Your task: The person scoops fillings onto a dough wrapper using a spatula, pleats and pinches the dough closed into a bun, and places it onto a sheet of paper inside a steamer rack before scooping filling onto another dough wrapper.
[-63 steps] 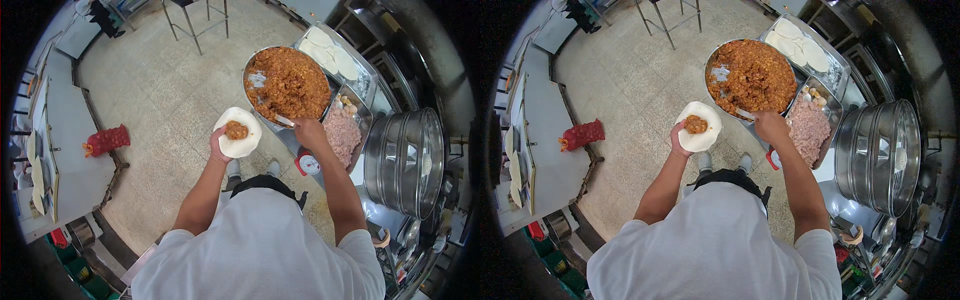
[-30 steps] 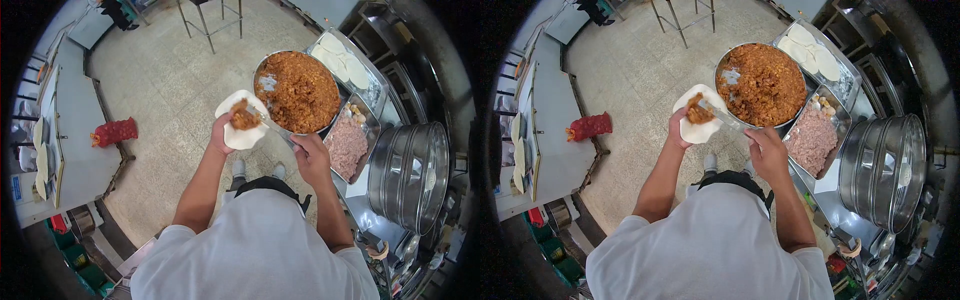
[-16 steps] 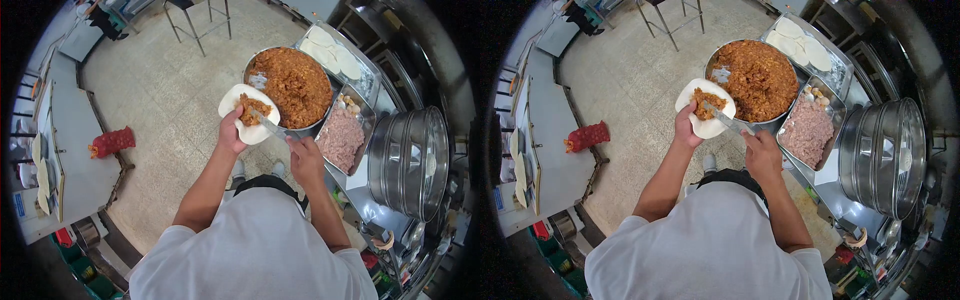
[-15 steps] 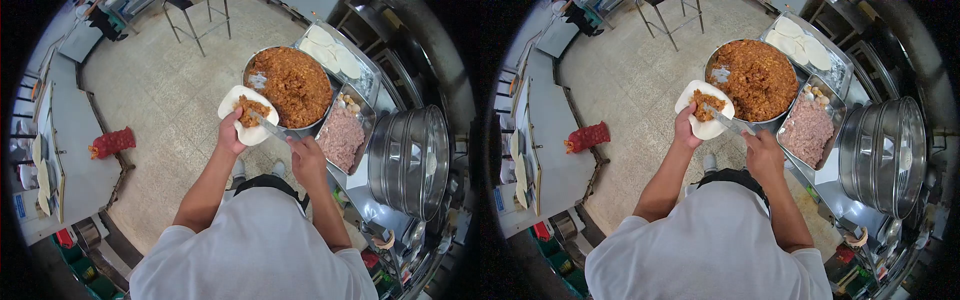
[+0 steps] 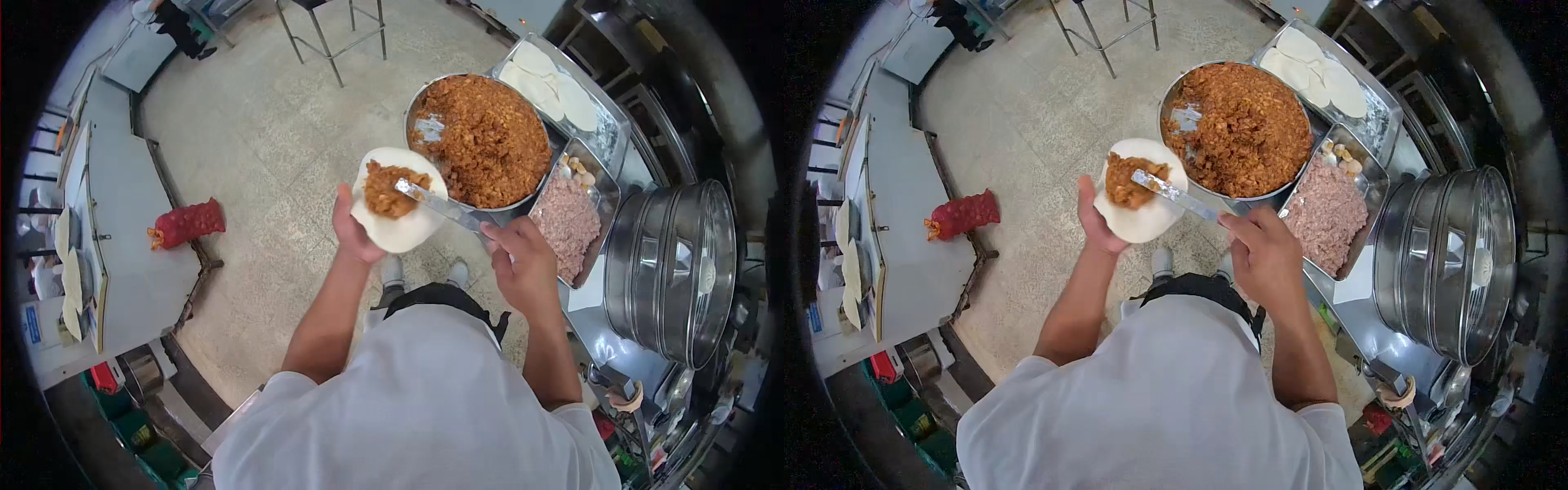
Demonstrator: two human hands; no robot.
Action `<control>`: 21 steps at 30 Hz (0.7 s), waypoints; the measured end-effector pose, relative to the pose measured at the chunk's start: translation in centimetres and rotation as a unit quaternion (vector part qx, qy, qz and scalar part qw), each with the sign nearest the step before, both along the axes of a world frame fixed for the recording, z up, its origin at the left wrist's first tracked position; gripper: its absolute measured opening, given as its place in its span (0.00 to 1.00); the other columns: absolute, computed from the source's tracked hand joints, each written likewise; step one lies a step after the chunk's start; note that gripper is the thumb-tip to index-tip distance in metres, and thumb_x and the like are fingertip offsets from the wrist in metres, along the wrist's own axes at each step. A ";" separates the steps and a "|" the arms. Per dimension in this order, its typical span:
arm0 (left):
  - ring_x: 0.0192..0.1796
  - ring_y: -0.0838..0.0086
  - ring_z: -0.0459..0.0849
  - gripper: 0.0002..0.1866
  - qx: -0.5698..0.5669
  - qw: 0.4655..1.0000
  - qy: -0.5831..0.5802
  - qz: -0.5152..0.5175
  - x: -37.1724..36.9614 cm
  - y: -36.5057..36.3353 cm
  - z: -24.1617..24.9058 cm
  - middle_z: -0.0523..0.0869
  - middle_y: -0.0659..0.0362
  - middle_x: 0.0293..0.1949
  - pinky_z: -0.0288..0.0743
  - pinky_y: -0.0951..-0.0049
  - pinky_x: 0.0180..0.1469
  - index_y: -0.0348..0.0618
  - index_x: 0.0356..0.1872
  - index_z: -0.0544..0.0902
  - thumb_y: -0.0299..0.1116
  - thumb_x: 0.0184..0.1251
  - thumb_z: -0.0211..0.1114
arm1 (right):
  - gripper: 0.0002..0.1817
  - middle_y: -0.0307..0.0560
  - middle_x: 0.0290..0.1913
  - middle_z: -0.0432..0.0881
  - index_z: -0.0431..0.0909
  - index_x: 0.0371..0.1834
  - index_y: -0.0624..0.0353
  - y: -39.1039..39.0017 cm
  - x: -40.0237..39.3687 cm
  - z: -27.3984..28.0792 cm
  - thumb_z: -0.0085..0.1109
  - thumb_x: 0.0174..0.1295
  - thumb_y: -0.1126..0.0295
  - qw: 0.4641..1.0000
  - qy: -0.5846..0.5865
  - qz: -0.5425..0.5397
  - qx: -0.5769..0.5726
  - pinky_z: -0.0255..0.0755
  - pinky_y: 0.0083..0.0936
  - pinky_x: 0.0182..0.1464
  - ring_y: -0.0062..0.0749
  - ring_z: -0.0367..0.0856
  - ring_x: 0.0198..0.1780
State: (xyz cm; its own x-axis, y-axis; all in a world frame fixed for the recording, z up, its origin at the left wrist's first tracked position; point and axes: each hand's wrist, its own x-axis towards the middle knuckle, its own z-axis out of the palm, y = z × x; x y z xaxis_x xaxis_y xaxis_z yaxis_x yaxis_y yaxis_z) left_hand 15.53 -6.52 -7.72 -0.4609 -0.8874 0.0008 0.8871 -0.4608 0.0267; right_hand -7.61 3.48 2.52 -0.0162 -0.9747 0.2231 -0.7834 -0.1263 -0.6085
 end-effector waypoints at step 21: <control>0.66 0.50 0.75 0.31 -0.016 0.987 -0.153 -0.050 -1.1 0.2 -3.1 0.75 0.44 0.65 0.66 0.46 0.69 0.37 0.68 0.68 0.42 0.68 0.60 | 0.15 0.49 0.34 0.79 0.85 0.46 0.57 0.2 -0.5 -2.9 0.60 0.56 0.81 0.999 -0.045 0.012 0.023 0.76 0.33 0.36 0.41 0.82 0.35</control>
State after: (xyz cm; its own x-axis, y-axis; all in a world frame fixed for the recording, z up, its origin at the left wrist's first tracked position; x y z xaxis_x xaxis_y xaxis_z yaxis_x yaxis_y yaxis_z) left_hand 14.41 -6.33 -10.78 -0.5298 -0.8391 -0.1235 0.7854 -0.5404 0.3019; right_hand -8.08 3.67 -0.37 -0.0111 -0.9841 0.1772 -0.7221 -0.1147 -0.6822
